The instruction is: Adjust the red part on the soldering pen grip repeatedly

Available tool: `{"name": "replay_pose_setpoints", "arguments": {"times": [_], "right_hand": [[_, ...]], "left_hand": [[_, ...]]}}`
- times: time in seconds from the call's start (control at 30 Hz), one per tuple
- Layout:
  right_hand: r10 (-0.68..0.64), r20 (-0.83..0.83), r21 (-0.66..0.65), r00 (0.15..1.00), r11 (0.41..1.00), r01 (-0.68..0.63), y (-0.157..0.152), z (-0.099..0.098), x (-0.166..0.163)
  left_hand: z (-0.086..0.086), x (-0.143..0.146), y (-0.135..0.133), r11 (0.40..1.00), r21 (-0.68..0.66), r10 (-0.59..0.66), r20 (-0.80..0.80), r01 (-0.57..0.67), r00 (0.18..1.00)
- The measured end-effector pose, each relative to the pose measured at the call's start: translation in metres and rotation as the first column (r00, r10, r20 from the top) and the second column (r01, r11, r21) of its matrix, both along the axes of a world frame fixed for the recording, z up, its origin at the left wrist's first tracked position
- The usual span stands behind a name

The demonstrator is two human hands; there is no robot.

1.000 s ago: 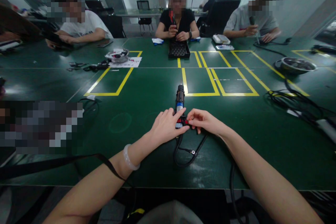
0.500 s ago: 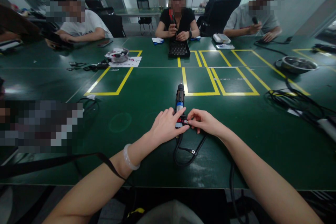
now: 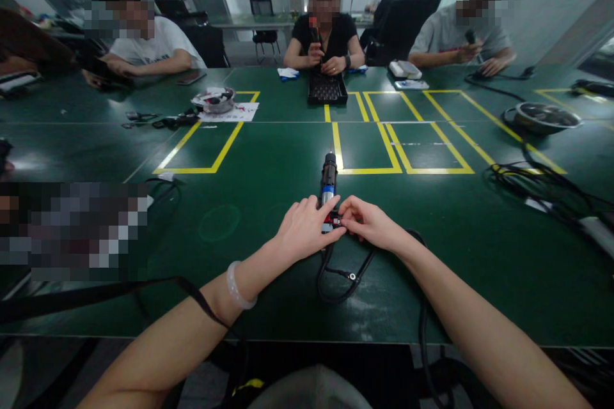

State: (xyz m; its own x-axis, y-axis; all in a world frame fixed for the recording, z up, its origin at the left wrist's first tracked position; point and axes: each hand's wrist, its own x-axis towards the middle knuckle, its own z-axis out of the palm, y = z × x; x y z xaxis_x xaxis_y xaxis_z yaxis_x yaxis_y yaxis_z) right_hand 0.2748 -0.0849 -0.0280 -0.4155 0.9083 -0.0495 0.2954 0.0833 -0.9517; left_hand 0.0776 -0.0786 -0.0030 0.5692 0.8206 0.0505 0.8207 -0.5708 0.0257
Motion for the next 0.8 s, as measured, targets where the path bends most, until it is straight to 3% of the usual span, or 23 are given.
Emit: {"name": "replay_pose_setpoints", "arguments": {"times": [0.43, 0.63, 0.8], "right_hand": [[0.094, -0.048, 0.035, 0.994, 0.995, -0.092, -0.003, 0.006, -0.002], [-0.057, -0.039, 0.089, 0.998, 0.994, 0.060, 0.003, 0.005, 0.005], [-0.193, -0.067, 0.185, 0.979, 0.962, 0.203, 0.010, 0.000, 0.012]], "left_hand": [[0.004, -0.004, 0.006, 0.999, 0.001, 0.039, -0.046, -0.039, 0.998], [0.006, -0.012, 0.012, 1.000, 0.015, 0.020, -0.064, -0.019, 0.998], [0.010, -0.034, 0.024, 0.999, 0.010, 0.047, -0.123, -0.046, 0.991]]}}
